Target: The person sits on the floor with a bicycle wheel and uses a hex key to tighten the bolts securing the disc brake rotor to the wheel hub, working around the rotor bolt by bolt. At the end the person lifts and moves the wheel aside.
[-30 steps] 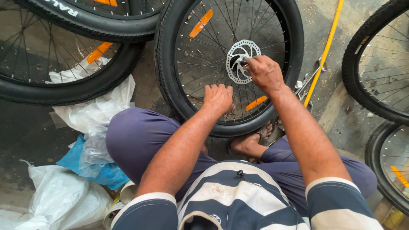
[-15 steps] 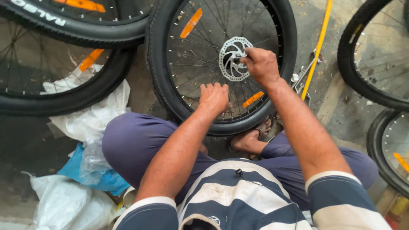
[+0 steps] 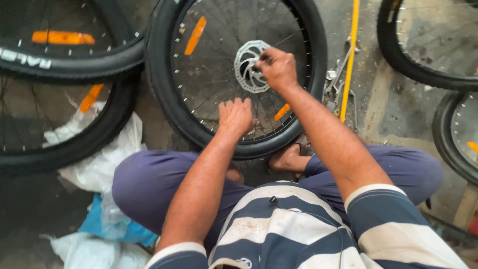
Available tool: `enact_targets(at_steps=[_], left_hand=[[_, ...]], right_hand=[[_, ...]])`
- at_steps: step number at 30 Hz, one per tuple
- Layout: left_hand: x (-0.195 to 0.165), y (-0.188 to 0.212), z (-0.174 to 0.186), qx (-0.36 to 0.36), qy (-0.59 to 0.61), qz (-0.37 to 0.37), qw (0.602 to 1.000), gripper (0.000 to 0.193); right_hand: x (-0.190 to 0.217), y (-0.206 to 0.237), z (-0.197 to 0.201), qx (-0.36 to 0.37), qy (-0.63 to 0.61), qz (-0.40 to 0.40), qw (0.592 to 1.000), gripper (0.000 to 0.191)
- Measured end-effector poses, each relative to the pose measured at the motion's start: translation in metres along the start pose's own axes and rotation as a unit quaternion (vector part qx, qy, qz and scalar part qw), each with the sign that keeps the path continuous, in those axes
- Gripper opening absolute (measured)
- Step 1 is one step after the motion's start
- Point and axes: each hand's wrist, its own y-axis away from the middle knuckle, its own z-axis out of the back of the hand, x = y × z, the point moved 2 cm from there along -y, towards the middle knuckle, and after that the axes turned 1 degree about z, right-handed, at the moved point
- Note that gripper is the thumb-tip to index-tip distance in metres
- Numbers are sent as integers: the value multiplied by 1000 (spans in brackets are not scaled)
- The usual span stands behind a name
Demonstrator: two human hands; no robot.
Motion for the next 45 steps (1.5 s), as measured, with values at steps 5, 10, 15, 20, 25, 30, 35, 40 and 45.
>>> enact_targets(at_steps=[5, 10, 15, 20, 25, 30, 35, 40, 45], left_hand=[[-1, 1, 1, 22, -12, -26, 999, 65], [-6, 4, -2, 19, -32, -33, 999, 70], [-10, 1, -5, 24, -42, -37, 998, 72], [-11, 6, -12, 26, -33, -36, 998, 62], [-11, 9, -11, 12, -2, -18, 1000, 64], [-13, 11, -15, 25, -5, -5, 1000, 64], [-11, 8, -20, 35, -10, -10, 999, 67], [-18, 11, -21, 20, -19, -30, 999, 67], [-20, 14, -19, 21, -23, -30, 999, 67]], right_hand=[[-25, 10, 10, 73, 121, 300, 943, 17], [-27, 7, 12, 95, 192, 341, 915, 17], [-13, -3, -2, -18, 149, -11, 989, 20], [-23, 3, -9, -5, 147, 64, 987, 19], [-39, 6, 6, 109, 244, 354, 896, 4], [-43, 5, 2, 101, 270, 211, 934, 23], [-36, 21, -15, -30, 215, 151, 964, 18], [-33, 22, -10, -42, 137, 64, 988, 10], [-36, 26, -9, -40, 31, 3, 999, 14]])
